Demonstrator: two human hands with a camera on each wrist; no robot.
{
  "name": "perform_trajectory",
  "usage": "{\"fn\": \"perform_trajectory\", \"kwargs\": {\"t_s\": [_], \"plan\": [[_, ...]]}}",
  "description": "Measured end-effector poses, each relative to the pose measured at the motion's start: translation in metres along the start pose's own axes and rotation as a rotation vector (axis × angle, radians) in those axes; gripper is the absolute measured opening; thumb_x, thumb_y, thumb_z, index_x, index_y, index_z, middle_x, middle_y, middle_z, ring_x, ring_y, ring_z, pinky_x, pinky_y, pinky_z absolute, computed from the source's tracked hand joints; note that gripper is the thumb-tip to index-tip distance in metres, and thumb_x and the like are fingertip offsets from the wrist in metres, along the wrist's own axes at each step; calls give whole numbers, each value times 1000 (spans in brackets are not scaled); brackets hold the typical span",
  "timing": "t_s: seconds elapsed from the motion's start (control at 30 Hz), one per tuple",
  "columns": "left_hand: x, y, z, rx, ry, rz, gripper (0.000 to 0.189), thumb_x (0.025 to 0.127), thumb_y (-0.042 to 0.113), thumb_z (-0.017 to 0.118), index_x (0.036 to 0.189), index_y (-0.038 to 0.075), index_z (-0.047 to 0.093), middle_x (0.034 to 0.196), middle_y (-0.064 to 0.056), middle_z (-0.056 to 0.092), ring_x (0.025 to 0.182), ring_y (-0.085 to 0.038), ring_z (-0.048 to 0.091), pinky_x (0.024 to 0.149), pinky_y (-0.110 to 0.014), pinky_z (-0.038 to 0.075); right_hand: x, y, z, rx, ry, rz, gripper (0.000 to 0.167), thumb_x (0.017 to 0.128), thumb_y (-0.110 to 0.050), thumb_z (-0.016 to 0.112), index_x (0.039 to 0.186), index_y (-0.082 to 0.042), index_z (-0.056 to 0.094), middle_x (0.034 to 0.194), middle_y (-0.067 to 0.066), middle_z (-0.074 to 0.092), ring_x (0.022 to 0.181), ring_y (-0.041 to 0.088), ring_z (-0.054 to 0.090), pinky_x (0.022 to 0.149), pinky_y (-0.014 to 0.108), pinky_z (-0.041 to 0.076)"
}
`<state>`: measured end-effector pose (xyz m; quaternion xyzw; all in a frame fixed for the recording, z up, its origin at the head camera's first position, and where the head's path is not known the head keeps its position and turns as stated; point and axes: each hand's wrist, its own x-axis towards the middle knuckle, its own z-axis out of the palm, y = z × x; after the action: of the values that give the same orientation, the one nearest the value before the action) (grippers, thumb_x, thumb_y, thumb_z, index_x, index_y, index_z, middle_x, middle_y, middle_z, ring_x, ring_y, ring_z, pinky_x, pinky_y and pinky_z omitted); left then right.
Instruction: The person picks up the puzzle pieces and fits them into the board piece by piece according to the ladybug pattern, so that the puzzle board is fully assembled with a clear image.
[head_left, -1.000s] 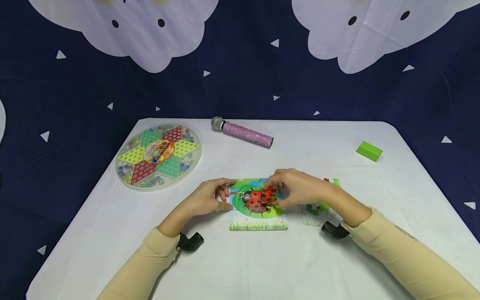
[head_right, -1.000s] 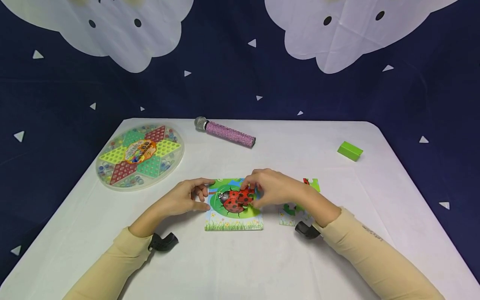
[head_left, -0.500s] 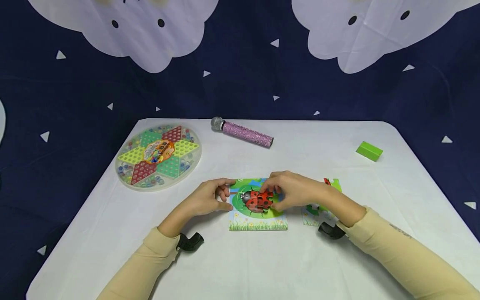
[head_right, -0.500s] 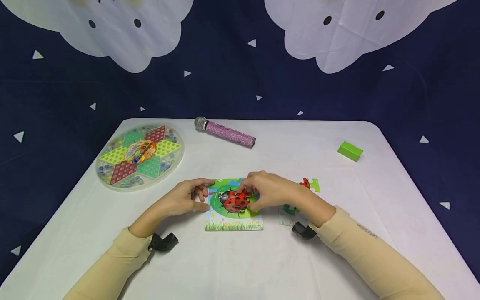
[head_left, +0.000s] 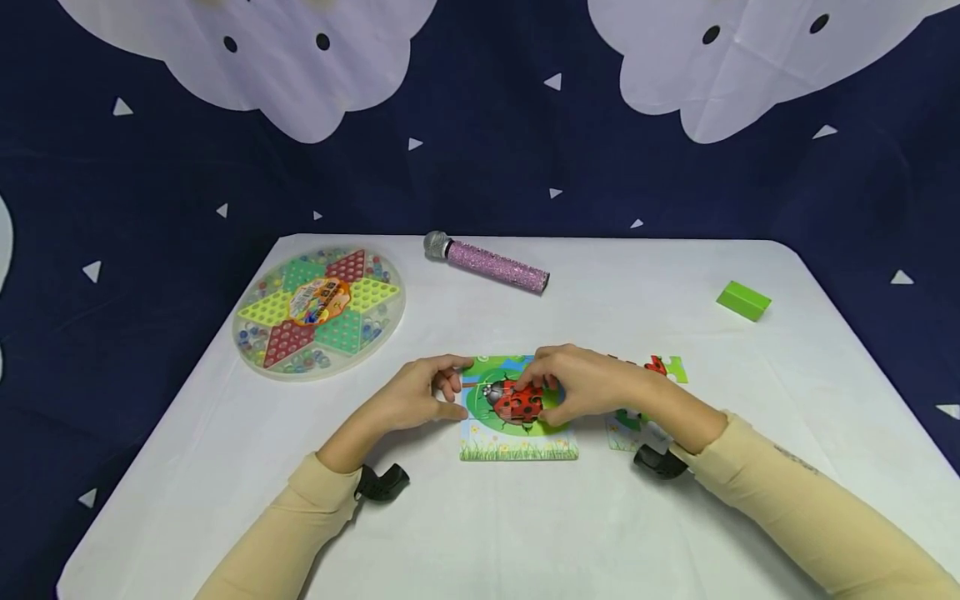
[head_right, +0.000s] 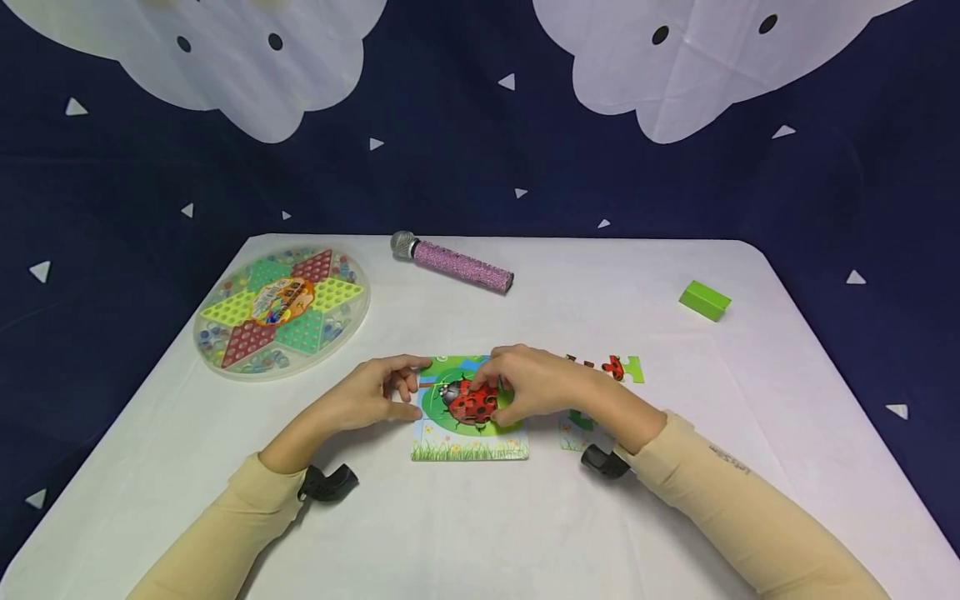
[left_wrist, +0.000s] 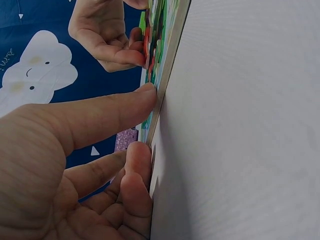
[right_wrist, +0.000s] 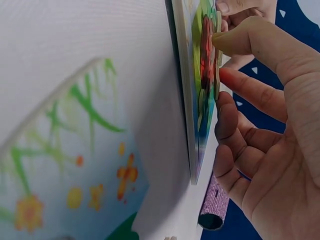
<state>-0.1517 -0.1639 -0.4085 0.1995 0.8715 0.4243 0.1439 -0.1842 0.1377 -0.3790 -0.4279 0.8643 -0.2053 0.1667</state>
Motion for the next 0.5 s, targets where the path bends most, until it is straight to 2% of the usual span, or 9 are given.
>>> {"fn": "perform_trajectory", "kwargs": {"t_s": [0.23, 0.5], "plan": [[0, 0, 0, -12, -3, 3, 71, 83, 5, 90, 148, -1, 60, 100, -6, 65, 86, -13, 59, 74, -24, 43, 5, -1, 3, -1, -7, -19, 46, 82, -25, 86, 127, -16, 78, 111, -5, 69, 97, 11, 58, 87, 32, 52], [0, -1, 0, -10, -2, 2, 71, 83, 6, 90, 148, -1, 61, 100, -5, 65, 85, -13, 59, 74, -24, 42, 11, -3, 4, 2, -13, -28, 46, 83, -25, 86, 127, -16, 78, 108, -6, 68, 94, 12, 58, 85, 30, 51]]}}
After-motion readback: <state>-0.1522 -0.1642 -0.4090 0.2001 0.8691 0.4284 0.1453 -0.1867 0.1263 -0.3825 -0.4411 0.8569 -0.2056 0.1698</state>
